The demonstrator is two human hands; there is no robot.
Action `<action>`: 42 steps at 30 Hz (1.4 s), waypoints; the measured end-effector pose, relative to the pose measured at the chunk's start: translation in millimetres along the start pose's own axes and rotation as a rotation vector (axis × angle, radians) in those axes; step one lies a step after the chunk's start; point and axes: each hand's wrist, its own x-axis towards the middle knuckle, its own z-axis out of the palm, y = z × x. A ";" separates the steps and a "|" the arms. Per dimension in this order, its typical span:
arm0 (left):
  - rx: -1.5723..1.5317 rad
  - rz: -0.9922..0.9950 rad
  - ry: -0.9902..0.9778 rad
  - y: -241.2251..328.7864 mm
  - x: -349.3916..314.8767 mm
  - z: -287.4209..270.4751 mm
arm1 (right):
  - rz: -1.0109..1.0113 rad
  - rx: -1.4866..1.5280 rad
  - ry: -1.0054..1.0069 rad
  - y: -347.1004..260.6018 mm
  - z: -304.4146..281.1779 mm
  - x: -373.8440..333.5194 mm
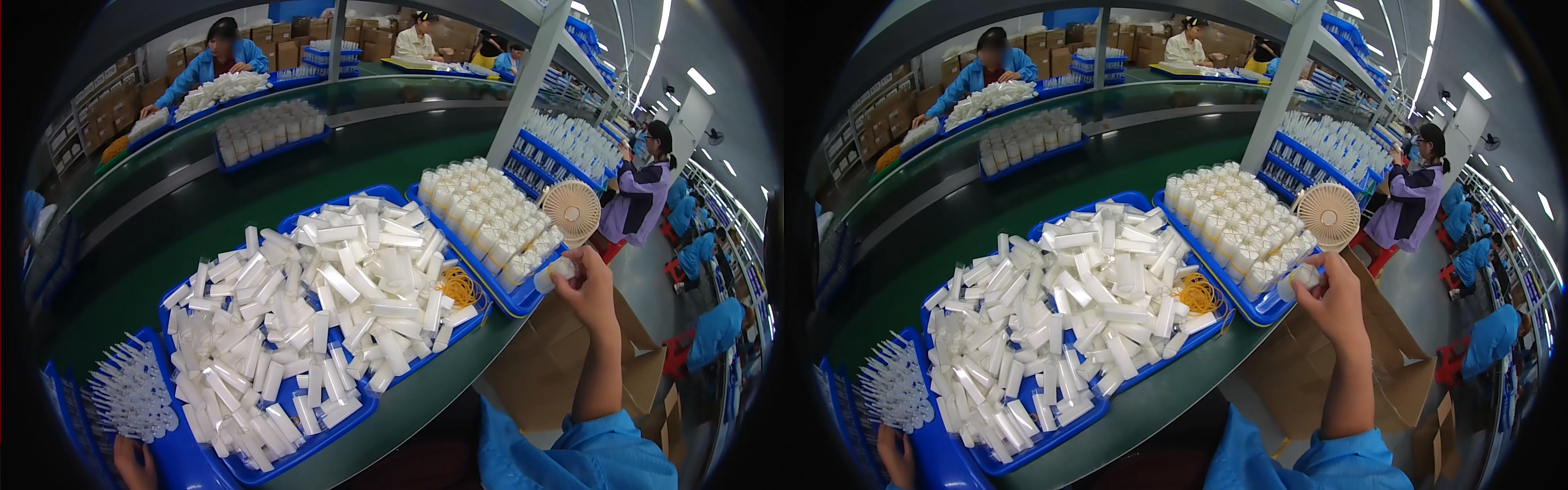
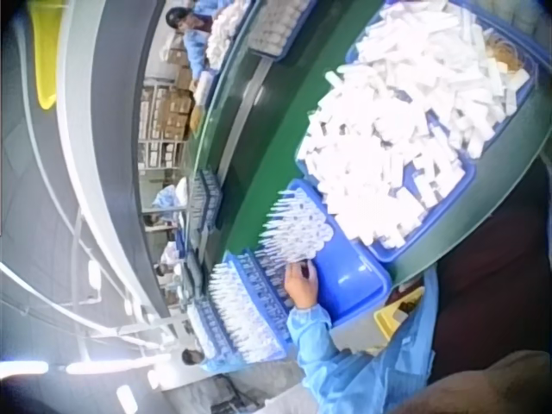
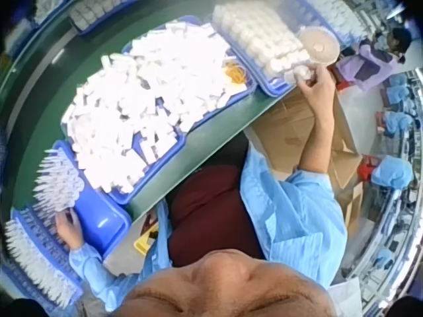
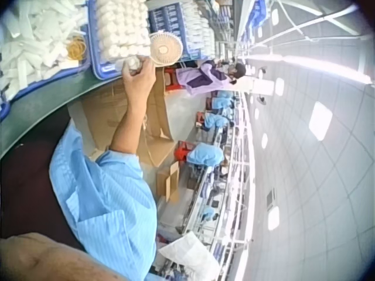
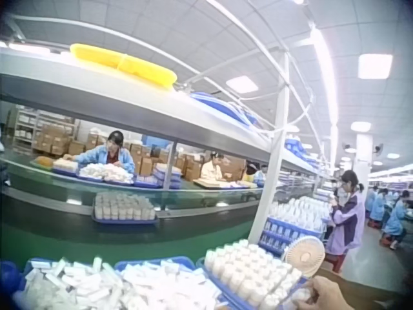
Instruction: The recorder is assembling small white plastic pump or dispenser parts at a factory workstation, grouping them with rubber bands.
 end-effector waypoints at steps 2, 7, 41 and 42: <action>-0.003 0.092 0.049 -4.1 -3.0 1.1 | -0.028 -0.013 -0.022 5.1 3.1 2.0; -0.019 0.180 0.130 10.5 4.4 3.6 | -0.025 -0.045 -0.162 3.2 20.4 -4.6; 0.029 0.280 0.281 9.0 2.9 1.7 | -0.280 -0.510 -0.449 -8.0 37.9 12.4; 0.004 0.269 0.260 8.9 1.5 -0.3 | -0.286 -0.501 -0.516 -5.9 41.7 14.3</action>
